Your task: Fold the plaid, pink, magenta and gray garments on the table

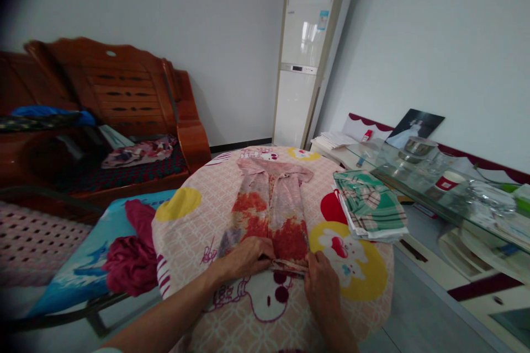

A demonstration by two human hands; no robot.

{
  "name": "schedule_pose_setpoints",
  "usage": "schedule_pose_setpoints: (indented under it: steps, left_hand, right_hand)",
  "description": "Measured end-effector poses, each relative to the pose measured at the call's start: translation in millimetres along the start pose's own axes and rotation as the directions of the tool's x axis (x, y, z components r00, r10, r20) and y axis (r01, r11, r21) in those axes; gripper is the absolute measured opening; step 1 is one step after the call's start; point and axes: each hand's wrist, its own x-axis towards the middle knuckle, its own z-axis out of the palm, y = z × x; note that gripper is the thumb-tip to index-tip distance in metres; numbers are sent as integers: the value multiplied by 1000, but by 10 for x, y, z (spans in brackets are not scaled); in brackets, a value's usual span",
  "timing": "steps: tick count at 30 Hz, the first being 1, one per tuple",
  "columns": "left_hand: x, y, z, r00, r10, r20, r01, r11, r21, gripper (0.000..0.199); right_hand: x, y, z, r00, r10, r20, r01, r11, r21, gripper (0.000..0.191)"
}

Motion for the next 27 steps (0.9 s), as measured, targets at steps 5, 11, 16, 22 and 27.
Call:
schedule_pose_setpoints:
  steps: [5,11,16,22,27]
  left_hand:
    - [-29,-17,-4,1000,13,-16,-13,1000,-8,17]
    - [-52,-8,-25,1000,13,4,-14,997,79,21]
    - [-146,5,-97,996,-29,86,15,987,161,18]
    - [-333,20,-242,978,-181,100,151,957,249,41]
    - [-436,29,-196,973,-202,108,145,908,394,26]
  right_hand:
    - [5,-58,-124,955,-295,35,291,952,96,34]
    - [18,-132,-71,930,-348,121,327,931,162,31]
    - [39,-109,-65,896,-405,182,381,912,151,33]
    - [98,-194,-140,862,-400,311,386,916,108,26]
    - [132,-200,45,845,-480,235,505,861,-57,32]
